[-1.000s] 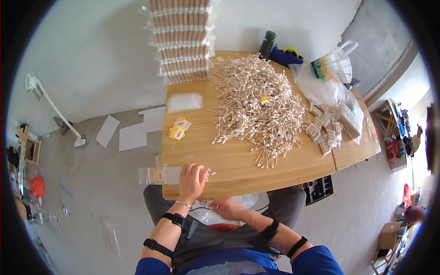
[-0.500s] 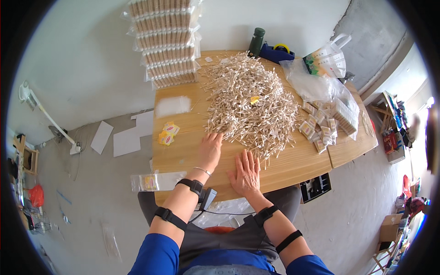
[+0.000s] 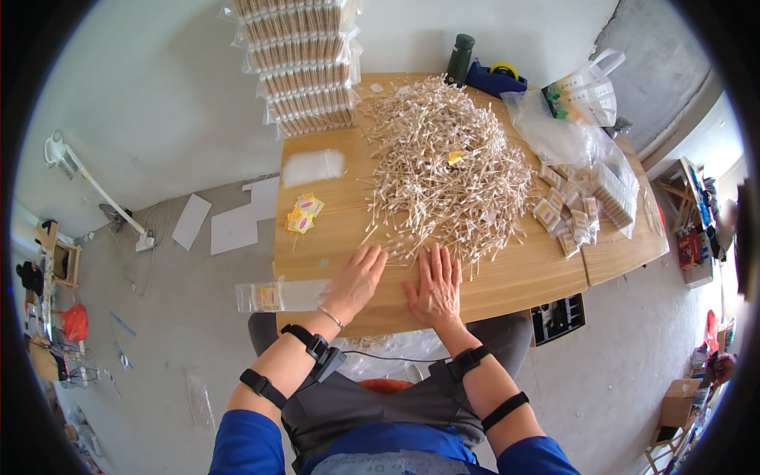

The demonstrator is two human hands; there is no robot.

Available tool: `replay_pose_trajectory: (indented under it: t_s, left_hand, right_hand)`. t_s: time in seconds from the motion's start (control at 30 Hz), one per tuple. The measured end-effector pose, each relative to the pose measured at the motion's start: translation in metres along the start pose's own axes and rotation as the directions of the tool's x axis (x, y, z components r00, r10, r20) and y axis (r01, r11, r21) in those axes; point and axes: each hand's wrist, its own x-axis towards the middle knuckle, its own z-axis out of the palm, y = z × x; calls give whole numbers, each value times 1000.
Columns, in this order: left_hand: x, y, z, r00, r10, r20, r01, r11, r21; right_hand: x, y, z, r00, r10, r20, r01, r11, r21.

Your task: Sorting and packaging cotton swabs on a wooden table in a workshop.

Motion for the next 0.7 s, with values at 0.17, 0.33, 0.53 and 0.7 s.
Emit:
replay_pose_trajectory:
  t_s: [0.17,0.33,0.53,0.7]
  left_hand:
    - [11,-17,9,989,-143,19,143,990,17]
    - [-2,-22,-10,986,-164,29,165,986,-27]
    - [-62,-16,-26,903,-411,-122,353,873,-336]
    - [-83,-2,-19,885,-438,-160,385,879,-280]
  right_hand:
    - [0,-2,1,1000,-8,-2,8,1000,-3]
    - [-1,-2,-2,1000,7,8,-7,1000,12]
    - [-6,-1,0,979,-95,-181,94,995,-13]
    - [9,-23,9,975,-137,-175,154,984,86]
